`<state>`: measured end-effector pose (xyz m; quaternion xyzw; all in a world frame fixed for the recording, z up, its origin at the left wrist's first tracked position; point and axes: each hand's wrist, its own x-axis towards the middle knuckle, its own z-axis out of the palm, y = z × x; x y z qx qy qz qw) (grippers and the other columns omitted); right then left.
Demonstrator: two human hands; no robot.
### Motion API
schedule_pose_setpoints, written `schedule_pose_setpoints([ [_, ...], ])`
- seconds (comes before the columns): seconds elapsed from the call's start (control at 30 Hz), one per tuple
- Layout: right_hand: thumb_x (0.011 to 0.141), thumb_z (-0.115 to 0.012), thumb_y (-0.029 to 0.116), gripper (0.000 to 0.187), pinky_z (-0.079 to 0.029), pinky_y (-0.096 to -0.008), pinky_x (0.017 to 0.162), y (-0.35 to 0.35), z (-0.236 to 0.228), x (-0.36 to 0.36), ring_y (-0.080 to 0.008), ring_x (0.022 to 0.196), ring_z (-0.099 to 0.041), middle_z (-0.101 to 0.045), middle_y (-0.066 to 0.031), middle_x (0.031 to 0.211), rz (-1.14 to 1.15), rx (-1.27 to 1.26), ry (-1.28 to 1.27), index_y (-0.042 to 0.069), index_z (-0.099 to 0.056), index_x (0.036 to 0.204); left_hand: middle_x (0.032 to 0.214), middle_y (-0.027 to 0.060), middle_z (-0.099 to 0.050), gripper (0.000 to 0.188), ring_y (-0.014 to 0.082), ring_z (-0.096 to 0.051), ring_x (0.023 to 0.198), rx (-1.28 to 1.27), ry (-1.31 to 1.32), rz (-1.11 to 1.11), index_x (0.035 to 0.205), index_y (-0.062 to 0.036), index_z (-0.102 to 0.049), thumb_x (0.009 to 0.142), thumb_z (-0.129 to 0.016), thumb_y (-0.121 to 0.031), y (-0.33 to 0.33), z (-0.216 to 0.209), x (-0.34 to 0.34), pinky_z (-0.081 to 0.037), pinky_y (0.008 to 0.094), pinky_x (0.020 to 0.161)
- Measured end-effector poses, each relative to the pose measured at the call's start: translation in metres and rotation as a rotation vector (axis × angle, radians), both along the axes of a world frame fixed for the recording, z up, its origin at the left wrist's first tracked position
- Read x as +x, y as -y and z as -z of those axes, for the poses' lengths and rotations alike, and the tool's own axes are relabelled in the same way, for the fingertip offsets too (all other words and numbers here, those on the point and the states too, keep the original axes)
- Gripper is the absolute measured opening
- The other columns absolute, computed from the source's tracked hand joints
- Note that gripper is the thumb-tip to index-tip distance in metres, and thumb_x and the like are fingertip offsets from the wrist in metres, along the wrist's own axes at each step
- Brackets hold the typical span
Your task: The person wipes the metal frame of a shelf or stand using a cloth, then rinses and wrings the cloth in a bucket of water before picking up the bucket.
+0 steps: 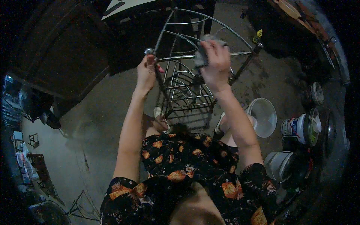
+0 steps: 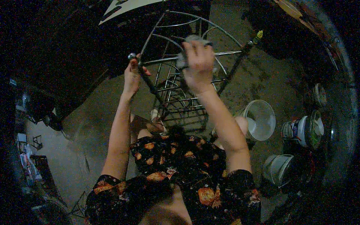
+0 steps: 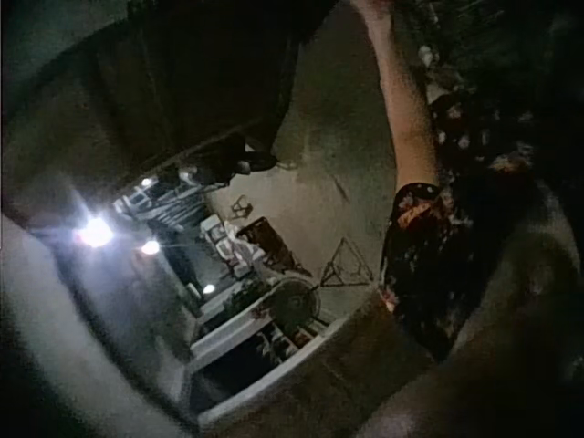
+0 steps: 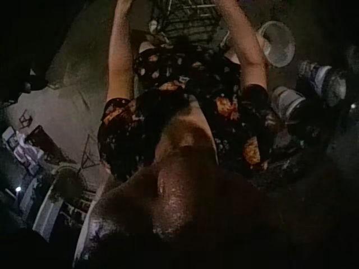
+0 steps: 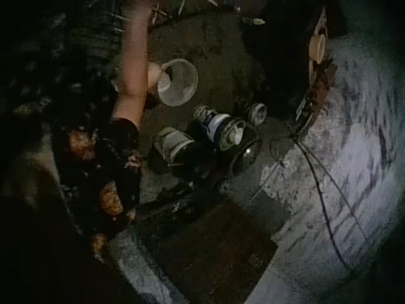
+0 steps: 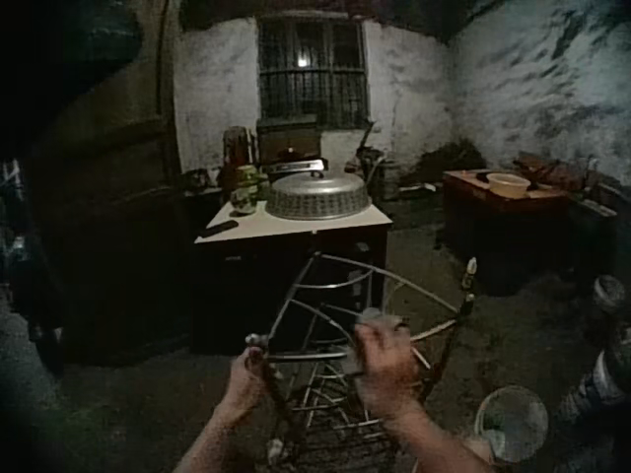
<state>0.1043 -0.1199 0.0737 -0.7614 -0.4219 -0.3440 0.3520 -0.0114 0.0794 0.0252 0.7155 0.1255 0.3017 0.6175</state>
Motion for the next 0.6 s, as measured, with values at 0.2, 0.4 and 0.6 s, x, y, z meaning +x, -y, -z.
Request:
schedule_pose_setpoints([
  [0.2, 0.059, -0.059, -0.005, 0.053, -0.041, -0.0412, 0.085, -0.074, 0.003, -0.058, -0.0344, 0.095, -0.051, -0.051, -0.0150, 0.113, -0.393, 0.164, 0.014, 0.004, -0.055, 0.111, 0.099, 0.0030, -0.057, 0.023, 0.0129, -0.057, 0.087, -0.540, 0.108, -0.009, 0.111, -0.0039, -0.053, 0.093, -0.045, -0.016, -0.001, 0.000, 0.004, -0.047, 0.0278, 0.078],
  [0.4, 0.075, -0.052, 0.007, 0.041, -0.040, -0.0417, 0.084, -0.032, 0.000, -0.012, -0.0300, 0.097, -0.049, -0.049, -0.0118, 0.114, -0.362, -0.207, 0.267, 0.013, -0.057, 0.115, 0.080, 0.0039, -0.055, 0.055, 0.0120, -0.055, 0.075, 0.353, -0.049, -0.141, 0.112, -0.0021, -0.051, 0.091, -0.041, -0.052, 0.002, -0.004, 0.009, -0.045, 0.0262, 0.065],
  [0.6, 0.072, -0.055, 0.009, 0.044, -0.042, -0.0405, 0.082, 0.047, 0.004, 0.044, -0.0295, 0.094, -0.051, -0.051, -0.0086, 0.111, -0.190, -0.308, 0.384, 0.022, -0.058, 0.113, 0.069, 0.0047, -0.054, 0.064, 0.0166, -0.054, 0.060, -0.045, 0.050, 0.017, 0.132, -0.0047, -0.040, 0.091, -0.041, -0.053, -0.008, 0.004, 0.004, -0.047, 0.0327, 0.062],
])
